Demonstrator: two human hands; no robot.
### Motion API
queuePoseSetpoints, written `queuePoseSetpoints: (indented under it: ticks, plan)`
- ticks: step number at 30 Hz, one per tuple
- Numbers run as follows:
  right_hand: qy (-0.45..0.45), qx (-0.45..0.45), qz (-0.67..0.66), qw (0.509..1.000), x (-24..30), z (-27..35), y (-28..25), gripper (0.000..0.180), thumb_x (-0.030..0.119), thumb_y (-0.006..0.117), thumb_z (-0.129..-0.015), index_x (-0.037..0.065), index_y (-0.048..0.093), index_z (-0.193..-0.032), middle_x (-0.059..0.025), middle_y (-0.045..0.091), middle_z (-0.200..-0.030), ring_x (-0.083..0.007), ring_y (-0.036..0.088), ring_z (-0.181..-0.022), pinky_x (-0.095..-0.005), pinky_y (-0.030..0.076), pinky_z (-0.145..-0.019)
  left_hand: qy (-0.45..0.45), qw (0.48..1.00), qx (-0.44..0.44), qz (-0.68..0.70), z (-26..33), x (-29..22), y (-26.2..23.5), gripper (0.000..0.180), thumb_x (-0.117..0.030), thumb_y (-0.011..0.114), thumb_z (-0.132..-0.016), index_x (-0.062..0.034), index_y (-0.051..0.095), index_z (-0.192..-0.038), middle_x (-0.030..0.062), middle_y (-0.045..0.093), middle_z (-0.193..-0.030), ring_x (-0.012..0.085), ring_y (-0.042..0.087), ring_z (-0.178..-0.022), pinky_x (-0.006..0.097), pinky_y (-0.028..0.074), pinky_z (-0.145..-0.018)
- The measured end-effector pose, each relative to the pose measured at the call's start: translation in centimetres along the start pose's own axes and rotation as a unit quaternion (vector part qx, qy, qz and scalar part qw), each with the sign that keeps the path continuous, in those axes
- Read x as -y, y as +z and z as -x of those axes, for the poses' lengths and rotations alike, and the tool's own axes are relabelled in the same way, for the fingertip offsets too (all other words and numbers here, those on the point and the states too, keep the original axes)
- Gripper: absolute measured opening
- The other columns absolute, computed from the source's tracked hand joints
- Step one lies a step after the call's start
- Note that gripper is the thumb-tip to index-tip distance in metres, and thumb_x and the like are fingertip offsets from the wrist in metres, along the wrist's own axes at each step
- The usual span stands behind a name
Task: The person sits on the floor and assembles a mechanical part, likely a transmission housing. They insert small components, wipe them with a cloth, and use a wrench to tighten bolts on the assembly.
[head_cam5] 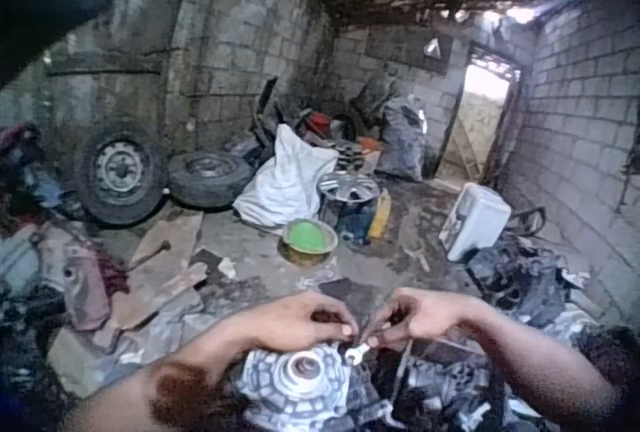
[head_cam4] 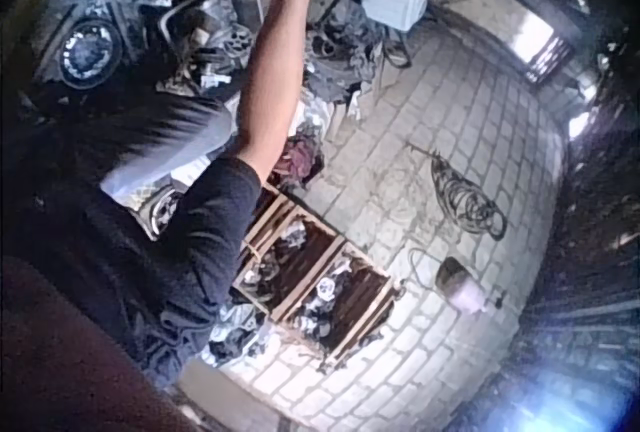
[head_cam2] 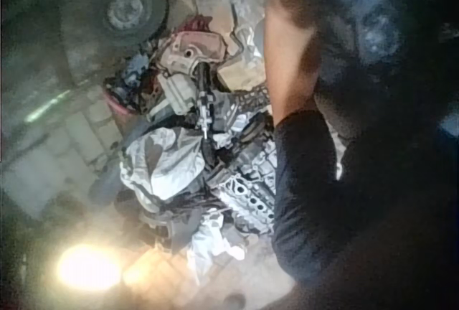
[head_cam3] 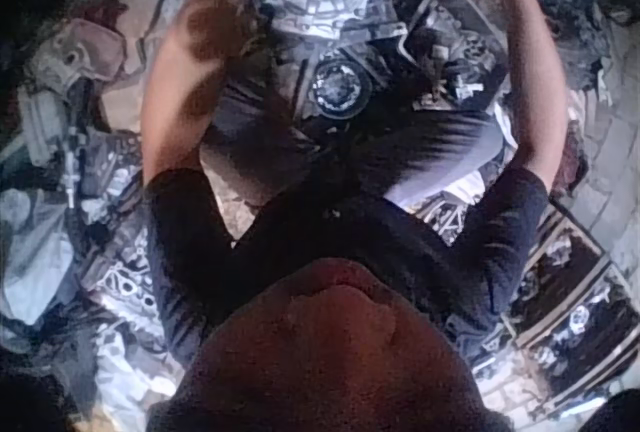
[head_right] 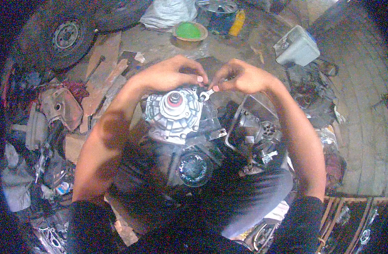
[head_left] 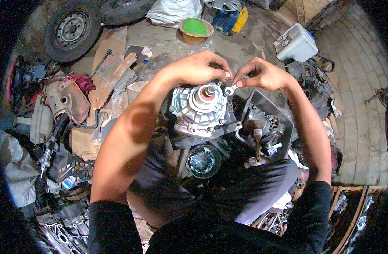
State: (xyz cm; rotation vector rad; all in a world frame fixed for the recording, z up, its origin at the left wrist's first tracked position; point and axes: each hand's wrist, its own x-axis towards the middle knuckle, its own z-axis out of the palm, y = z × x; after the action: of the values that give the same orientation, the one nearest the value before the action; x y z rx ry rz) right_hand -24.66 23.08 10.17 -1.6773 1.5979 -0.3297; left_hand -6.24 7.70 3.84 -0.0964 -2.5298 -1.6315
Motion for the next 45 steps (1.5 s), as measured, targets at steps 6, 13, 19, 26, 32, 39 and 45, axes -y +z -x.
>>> queuePoseSetpoints:
  ticks: [6,13,19,26,32,39,45]
  plan:
    - [0.006,-0.013,0.026,1.0,-0.6,-0.8,0.6,0.028,0.025,0.073,-0.086,-0.002,0.072,-0.091,-0.0046,0.07,-0.077,-0.0132,0.06,-0.076,-0.0316,0.047,-0.073,0.002,1.0,0.009,0.023,0.1,0.0,-0.1,0.026,-0.021,0.061,-0.091,-0.0012,0.071,-0.105,0.0087,0.072,-0.101,0.018,0.065,-0.098,0.033,0.048,-0.092]
    - [0.205,-0.11,-0.162,0.959,0.8,3.5,6.5,0.033,0.034,0.068,-0.091,0.002,0.069,-0.08,-0.0016,0.061,-0.063,-0.0118,0.053,-0.055,-0.0305,0.042,-0.051,0.006,0.999,-0.035,0.007,0.3,0.2,0.2,0.025,-0.019,0.064,-0.089,-0.0011,0.073,-0.104,0.0094,0.073,-0.093,0.0161,0.066,-0.09,0.03,0.05,-0.085]
    - [0.181,-0.183,-0.433,0.864,4.5,3.7,12.0,0.029,0.023,0.059,-0.099,-0.003,0.063,-0.087,-0.0107,0.066,-0.069,-0.0219,0.065,-0.055,-0.0341,0.054,-0.05,0.018,0.999,-0.024,0.042,0.2,0.4,0.1,0.025,-0.02,0.065,-0.089,-0.0014,0.073,-0.104,0.0094,0.073,-0.093,0.0163,0.066,-0.091,0.03,0.051,-0.086]
    - [0.173,-0.077,-0.37,0.91,2.5,5.9,10.0,0.027,0.024,0.057,-0.099,0.0,0.069,-0.102,-0.0121,0.071,-0.084,-0.0192,0.068,-0.074,-0.033,0.055,-0.07,0.012,0.999,-0.034,0.005,0.2,0.1,0.3,0.026,-0.02,0.064,-0.089,-0.0016,0.073,-0.105,0.0099,0.074,-0.093,0.0167,0.067,-0.091,0.03,0.051,-0.086]
    - [0.129,-0.21,-0.024,0.969,1.1,4.9,5.8,0.031,0.032,0.062,-0.095,0.002,0.07,-0.096,-0.0083,0.067,-0.084,-0.0144,0.06,-0.082,-0.0341,0.047,-0.075,0.02,1.0,-0.006,0.008,0.0,0.4,-0.1,0.032,-0.026,0.056,-0.096,0.0004,0.071,-0.105,0.0109,0.072,-0.101,0.0196,0.066,-0.096,0.034,0.049,-0.092]
    - [0.106,-0.148,0.016,0.983,0.4,3.0,2.6,0.031,0.029,0.071,-0.089,-0.002,0.072,-0.086,-0.0055,0.065,-0.07,-0.0137,0.056,-0.067,-0.0329,0.044,-0.063,-0.035,0.992,-0.026,0.117,-0.2,0.4,-0.2,0.076,-0.06,0.023,-0.103,-0.0016,0.071,-0.102,0.0132,0.072,-0.098,0.0206,0.066,-0.091,0.035,0.048,-0.089]
    - [0.08,-0.098,0.02,0.992,0.6,1.6,1.7,0.03,0.025,0.072,-0.088,-0.004,0.073,-0.091,-0.0083,0.071,-0.077,-0.0132,0.06,-0.072,-0.0319,0.048,-0.068,-0.054,0.989,-0.036,0.13,-0.2,0.6,-0.1,0.08,-0.063,0.019,-0.101,-0.0022,0.071,-0.104,0.0116,0.072,-0.094,0.0196,0.065,-0.094,0.035,0.046,-0.091]
